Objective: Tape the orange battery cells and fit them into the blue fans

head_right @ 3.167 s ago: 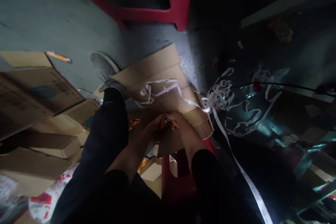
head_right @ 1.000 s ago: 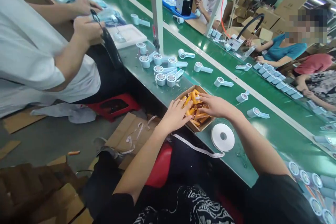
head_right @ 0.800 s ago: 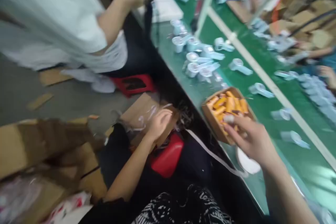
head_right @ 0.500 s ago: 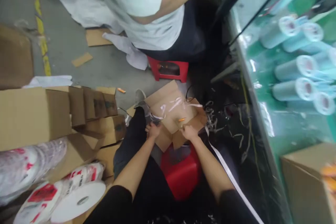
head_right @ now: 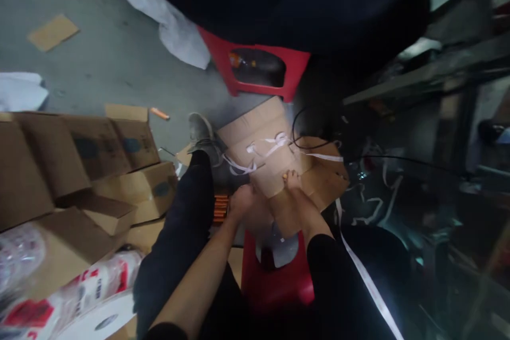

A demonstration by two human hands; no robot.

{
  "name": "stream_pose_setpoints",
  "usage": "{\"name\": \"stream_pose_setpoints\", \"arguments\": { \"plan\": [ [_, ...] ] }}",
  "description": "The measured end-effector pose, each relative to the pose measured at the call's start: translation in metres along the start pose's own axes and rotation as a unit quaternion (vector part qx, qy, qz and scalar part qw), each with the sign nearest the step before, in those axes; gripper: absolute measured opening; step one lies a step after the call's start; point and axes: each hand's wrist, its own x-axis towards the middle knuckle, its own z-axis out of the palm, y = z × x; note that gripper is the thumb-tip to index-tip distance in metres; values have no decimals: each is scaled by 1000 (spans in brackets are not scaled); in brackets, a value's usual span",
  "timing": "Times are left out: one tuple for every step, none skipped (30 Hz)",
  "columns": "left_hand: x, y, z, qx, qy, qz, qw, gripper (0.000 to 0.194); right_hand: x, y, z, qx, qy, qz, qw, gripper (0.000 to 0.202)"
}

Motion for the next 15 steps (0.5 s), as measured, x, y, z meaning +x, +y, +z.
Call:
{"name": "stream_pose_setpoints", "arguments": {
  "plan": [
    [-14,7,-7,12,-2,19,1000,22,-4,2,-5,40,15,0,999,39],
    [-31,14,-16,21,0,37,999,22,-8,3,-12,84,31,-2,996,39],
    [-51,21,-27,34,6,57,998,23,-13,2,-22,132,49,-8,990,39],
    [-74,28,-40,59,15,77,995,24,-18,1,-34,184,67,-17,981,38],
    [-99,35,-55,100,27,97,990,24,-24,-2,-48,237,83,-30,967,38],
    [-125,43,-71,157,43,116,980,24,-30,-5,-63,291,96,-45,951,37],
    [-153,50,-87,224,59,133,964,23,-38,-10,-79,344,105,-62,931,35],
    [-181,57,-104,292,76,145,942,23,-48,-15,-94,394,108,-81,909,33],
    [-209,63,-120,352,93,153,919,24,-60,-20,-107,440,105,-100,886,32],
    [-236,69,-135,396,107,155,899,25,-75,-27,-118,482,98,-119,862,31],
    [-261,74,-149,428,124,155,882,26,-91,-33,-127,520,87,-139,838,30],
    [-284,77,-162,450,142,151,869,27,-110,-39,-134,553,75,-159,814,30],
    [-304,78,-175,466,162,144,858,26,-130,-43,-140,582,63,-180,790,30],
    [-321,77,-188,477,181,134,850,25,-151,-45,-144,608,53,-199,767,30],
    [-335,75,-201,481,198,122,845,23,-171,-45,-149,630,45,-217,744,30]
  ]
}}
